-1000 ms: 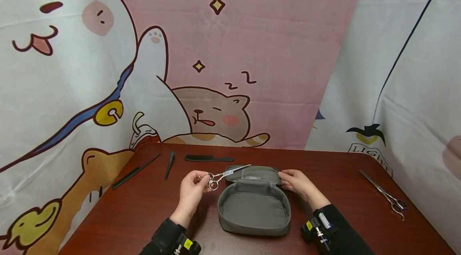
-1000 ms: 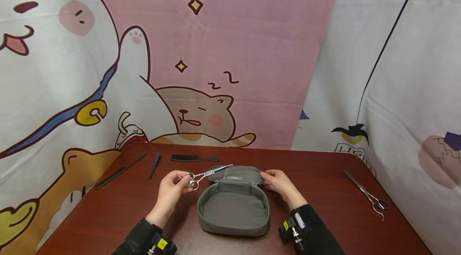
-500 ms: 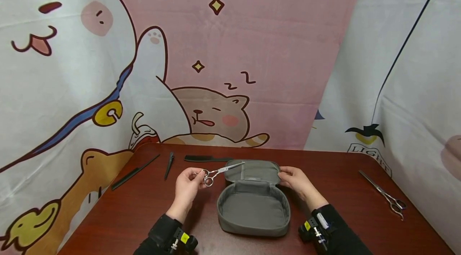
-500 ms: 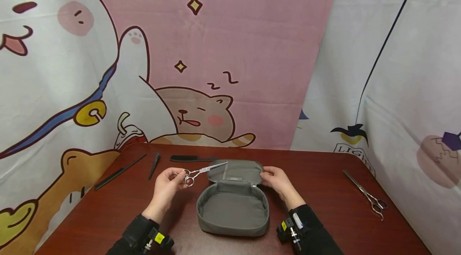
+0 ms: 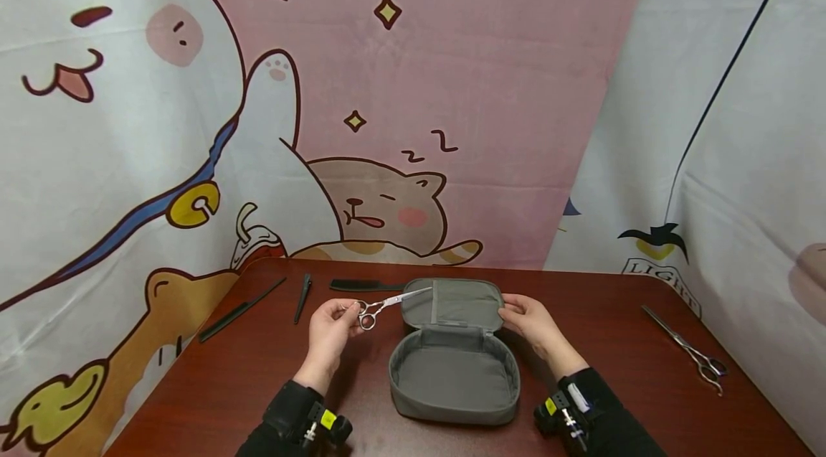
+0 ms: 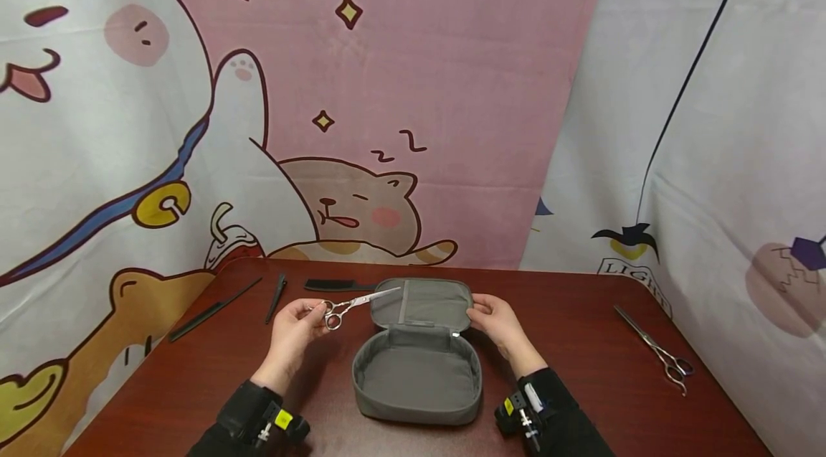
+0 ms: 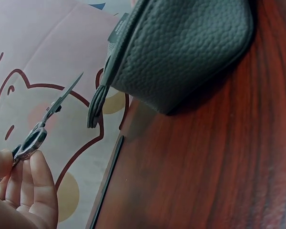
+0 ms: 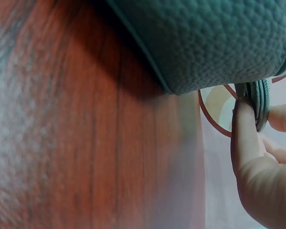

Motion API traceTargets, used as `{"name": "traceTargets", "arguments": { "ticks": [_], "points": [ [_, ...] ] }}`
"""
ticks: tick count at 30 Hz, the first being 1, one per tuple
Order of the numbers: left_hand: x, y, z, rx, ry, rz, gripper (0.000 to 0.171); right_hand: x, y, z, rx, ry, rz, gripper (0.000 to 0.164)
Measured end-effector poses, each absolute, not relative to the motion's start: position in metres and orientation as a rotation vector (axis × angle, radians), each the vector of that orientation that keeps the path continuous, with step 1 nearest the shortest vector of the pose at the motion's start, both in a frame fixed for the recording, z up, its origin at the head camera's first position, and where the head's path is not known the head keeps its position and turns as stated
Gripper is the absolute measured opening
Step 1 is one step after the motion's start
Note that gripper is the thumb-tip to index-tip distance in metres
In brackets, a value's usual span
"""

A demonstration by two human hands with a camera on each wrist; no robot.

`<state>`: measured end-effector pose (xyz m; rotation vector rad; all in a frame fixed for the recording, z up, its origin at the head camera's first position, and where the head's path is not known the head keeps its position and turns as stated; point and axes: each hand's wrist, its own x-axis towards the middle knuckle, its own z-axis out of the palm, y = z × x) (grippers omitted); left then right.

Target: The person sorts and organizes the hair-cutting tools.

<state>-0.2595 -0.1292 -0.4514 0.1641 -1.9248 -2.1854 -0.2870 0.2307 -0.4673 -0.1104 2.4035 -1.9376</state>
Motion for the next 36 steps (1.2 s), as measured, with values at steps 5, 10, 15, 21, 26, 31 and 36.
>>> {"name": "traceTargets", "arguments": {
  "ticks": [5,10,15,21,26,31,36],
  "points": [
    [-0.265,-0.130,-0.451,0.187,-1.927,-2.186,0.018,-0.289,0.231,-0.468,-0.109,2.379,-1.982,0.045],
    [-0.270,-0.130,-0.449,0.191,-1.949,-2.176,0.019,-0.290,0.231,-0.469,-0.126,2.359,-2.021,0.045],
    [-0.274,-0.130,-0.448,0.196,-1.954,-2.197,0.019,-0.291,0.230,-0.469,-0.135,2.363,-2.048,0.044],
    [-0.278,-0.131,-0.446,0.207,-1.973,-2.191,0.018,-0.290,0.228,-0.467,-0.154,2.382,-2.062,0.044],
    [-0.279,-0.133,-0.446,0.197,-1.977,-2.202,0.018,-0.289,0.228,-0.466,-0.161,2.399,-2.062,0.043],
    [-0.283,-0.135,-0.445,0.206,-1.961,-2.247,0.016,-0.288,0.229,-0.465,-0.166,2.415,-2.065,0.043],
    [-0.287,-0.135,-0.444,0.196,-1.954,-2.256,0.017,-0.287,0.229,-0.464,-0.174,2.406,-2.084,0.043]
  ]
}}
